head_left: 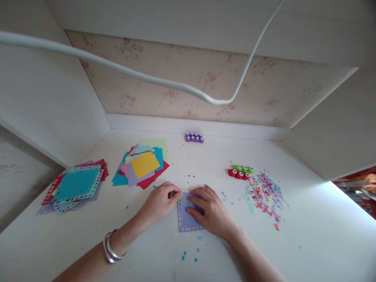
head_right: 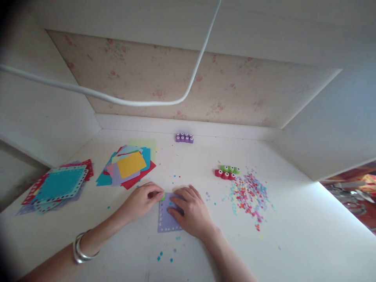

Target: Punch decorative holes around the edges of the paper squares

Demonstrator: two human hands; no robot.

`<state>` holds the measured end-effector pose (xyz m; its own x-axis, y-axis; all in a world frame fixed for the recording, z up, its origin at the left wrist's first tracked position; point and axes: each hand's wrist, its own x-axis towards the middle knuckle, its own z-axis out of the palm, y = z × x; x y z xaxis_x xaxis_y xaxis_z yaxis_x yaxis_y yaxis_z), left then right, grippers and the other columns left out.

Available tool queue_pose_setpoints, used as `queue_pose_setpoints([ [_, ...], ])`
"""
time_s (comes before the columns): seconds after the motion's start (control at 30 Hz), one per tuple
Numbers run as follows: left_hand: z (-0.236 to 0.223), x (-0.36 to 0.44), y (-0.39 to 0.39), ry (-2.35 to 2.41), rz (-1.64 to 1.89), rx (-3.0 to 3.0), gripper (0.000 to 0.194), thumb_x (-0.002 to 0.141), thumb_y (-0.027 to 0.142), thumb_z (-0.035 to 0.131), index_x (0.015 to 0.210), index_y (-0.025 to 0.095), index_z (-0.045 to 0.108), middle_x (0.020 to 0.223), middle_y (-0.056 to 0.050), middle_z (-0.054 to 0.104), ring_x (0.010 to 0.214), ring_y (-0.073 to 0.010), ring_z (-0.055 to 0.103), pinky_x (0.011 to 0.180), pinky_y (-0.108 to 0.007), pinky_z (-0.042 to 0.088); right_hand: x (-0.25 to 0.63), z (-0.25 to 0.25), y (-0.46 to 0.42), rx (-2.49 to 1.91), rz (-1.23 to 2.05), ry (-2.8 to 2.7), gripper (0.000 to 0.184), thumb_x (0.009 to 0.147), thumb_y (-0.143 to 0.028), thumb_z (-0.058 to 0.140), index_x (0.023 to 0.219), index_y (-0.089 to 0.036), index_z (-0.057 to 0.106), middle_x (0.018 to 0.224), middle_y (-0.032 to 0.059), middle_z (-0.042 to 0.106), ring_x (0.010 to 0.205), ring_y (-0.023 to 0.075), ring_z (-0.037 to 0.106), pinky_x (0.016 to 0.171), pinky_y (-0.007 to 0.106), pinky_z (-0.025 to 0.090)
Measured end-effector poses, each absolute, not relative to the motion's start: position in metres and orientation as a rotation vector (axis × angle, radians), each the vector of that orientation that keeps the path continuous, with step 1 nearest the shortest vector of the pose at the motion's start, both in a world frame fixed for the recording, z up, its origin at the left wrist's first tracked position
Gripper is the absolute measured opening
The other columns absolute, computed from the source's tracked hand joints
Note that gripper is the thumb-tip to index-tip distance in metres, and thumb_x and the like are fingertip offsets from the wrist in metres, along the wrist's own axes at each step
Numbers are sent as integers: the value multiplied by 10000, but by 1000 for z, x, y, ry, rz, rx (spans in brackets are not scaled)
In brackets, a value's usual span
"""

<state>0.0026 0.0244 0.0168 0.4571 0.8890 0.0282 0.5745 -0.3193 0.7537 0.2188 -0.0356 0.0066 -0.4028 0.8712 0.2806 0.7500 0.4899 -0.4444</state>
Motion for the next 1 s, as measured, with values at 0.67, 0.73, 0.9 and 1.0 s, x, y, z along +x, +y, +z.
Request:
queue_pose_setpoints([
  [0.67,28,-9,54,1154,249,1951,253,817,396,598,873,176,709,840,-37,734,761,-178,674,649,-243,495,221,1,-38,-1321,339,-2224,252,918,-390,634,1133,-272,692,1199,52,668,1151,236,594,1118,517,332],
  [0.73,29,-19,54,1164,291,1981,270,849,408,578,907,185,718,888,-41,737,792,-186,680,697,-261,506,221,1,-38,-1330,349,-2224,247,919,-392,634,1131,-278,690,1206,44,665,1161,233,589,1125,515,323],
  [0.9,29,-50,45,1229,417,2073,322,928,429,500,962,201,725,1001,-60,714,944,-226,660,837,-329,501,221,2,-37,-1340,378,-2221,233,918,-388,638,1119,-284,692,1207,37,666,1166,229,591,1133,513,314],
  [1.0,20,-63,33,1253,479,2103,305,913,430,556,1089,224,696,1098,-55,690,974,-216,654,859,-326,514,221,2,-37,-1335,393,-2217,238,916,-388,642,1125,-286,692,1208,42,665,1168,232,589,1133,522,313],
])
